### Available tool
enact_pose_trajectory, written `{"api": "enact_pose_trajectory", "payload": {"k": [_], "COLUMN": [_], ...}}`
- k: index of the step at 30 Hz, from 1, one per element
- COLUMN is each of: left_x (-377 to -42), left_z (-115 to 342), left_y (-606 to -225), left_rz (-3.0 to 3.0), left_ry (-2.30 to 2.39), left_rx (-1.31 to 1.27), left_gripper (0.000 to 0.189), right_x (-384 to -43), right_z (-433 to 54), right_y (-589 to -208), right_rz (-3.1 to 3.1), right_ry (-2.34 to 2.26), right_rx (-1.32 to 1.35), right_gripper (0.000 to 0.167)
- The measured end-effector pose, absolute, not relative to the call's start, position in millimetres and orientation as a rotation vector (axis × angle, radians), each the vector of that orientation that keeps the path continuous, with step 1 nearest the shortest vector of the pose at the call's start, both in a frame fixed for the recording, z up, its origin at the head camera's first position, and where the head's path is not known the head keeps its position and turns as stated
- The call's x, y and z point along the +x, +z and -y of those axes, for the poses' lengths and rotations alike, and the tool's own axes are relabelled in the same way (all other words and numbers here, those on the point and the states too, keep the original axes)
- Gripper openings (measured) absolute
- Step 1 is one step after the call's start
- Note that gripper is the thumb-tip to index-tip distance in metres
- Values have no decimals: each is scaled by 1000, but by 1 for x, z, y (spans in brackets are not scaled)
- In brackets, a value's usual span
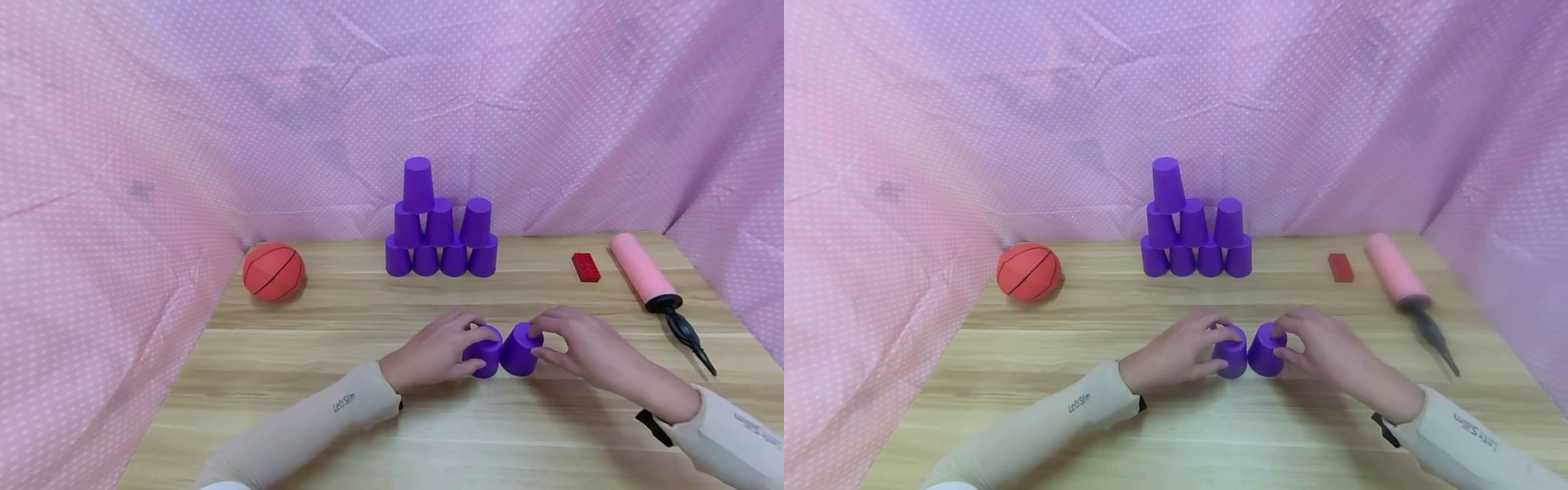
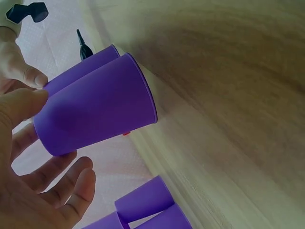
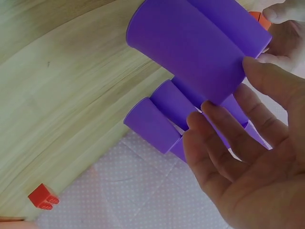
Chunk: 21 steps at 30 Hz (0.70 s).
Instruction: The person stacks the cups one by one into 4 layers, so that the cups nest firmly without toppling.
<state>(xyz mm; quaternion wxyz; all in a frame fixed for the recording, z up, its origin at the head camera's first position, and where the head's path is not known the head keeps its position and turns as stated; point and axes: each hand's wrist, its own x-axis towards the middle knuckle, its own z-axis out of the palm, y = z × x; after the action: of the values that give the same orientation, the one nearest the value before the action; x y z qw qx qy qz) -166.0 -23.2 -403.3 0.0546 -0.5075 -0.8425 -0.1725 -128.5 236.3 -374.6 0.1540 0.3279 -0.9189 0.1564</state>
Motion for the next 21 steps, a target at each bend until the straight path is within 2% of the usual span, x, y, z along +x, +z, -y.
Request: {"api": "enact_pose_trajectory", "payload": {"k": [8,21], "left_x": [-164,-161], "left_z": [22,20], "left_y": [-401,-397], "left_rz": [2609,2631], "left_ry": [-497,-501], "left_rx": [-1477,-1468], "left_gripper": [28,27], "right_x": [-130,-129], "right_z": [-233,-232], "right_y": [-377,-375], "right_rz": [2638,2652], "right_ry": [452,459], "right_rx": [933,913], "right_gripper": [28,27]}}
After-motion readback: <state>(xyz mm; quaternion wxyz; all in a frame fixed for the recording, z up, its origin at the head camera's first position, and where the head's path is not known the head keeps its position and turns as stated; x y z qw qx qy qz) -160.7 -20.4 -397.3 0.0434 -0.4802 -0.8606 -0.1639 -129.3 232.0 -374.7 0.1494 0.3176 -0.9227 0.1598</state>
